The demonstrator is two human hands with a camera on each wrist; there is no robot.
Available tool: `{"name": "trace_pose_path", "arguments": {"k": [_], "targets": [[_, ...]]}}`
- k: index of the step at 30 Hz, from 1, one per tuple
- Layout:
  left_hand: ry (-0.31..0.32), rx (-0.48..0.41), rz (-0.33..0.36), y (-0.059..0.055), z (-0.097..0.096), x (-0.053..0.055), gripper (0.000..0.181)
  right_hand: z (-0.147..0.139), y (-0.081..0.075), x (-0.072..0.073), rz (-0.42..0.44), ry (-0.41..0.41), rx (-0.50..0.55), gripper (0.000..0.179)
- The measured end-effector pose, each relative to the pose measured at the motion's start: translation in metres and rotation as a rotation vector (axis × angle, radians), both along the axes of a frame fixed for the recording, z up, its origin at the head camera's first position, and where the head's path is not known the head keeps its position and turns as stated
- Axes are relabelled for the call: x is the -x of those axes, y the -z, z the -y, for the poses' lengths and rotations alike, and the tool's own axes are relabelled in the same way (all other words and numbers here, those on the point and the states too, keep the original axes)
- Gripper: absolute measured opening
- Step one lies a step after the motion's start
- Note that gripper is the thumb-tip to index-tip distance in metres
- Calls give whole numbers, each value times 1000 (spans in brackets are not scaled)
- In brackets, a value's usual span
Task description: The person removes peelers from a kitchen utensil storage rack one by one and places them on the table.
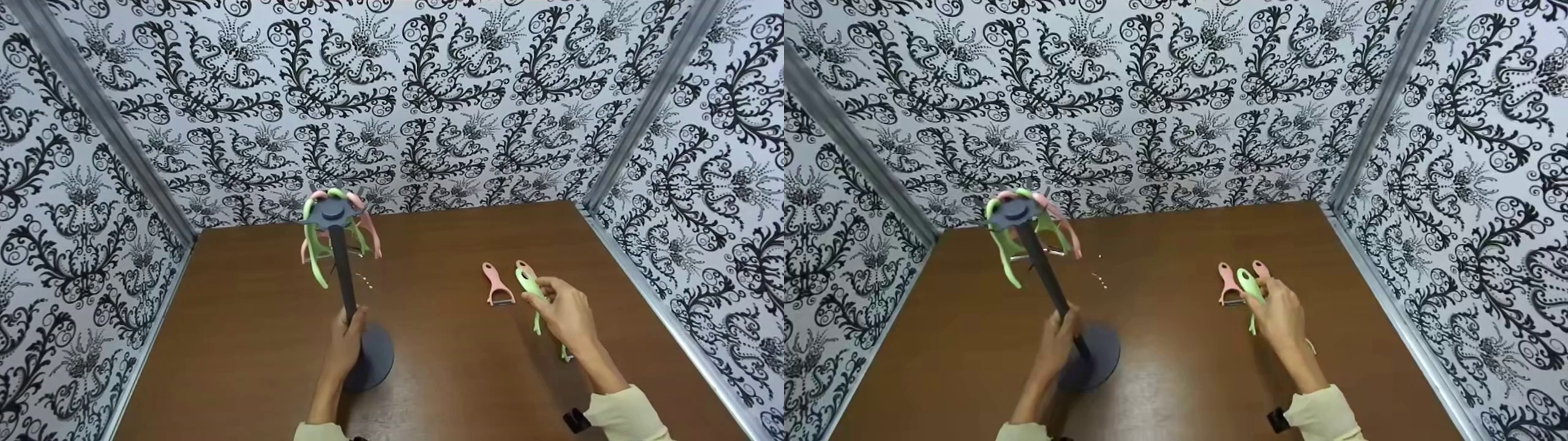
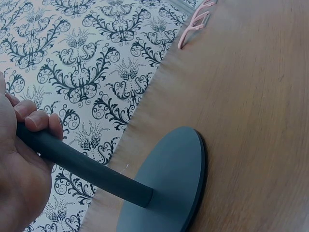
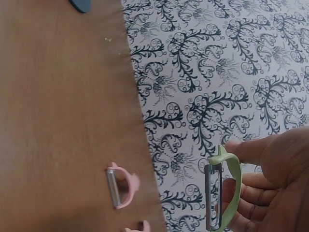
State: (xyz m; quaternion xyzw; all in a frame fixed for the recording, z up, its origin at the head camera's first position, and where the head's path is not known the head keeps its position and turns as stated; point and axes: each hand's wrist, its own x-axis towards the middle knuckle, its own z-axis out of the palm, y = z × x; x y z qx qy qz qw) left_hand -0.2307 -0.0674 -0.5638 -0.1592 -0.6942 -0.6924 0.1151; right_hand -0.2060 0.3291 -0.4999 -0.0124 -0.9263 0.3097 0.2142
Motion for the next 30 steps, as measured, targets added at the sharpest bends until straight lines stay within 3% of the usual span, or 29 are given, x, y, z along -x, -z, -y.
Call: {"name": "trace_pose_path", "arguments": {"k": [11, 30], "targets": [[14, 9, 35, 1, 0, 0, 25, -1, 23, -4, 46, 6, 0, 34], [7, -30, -37, 3, -1, 3, 30, 1, 70, -3, 107, 36, -56, 32]]}}
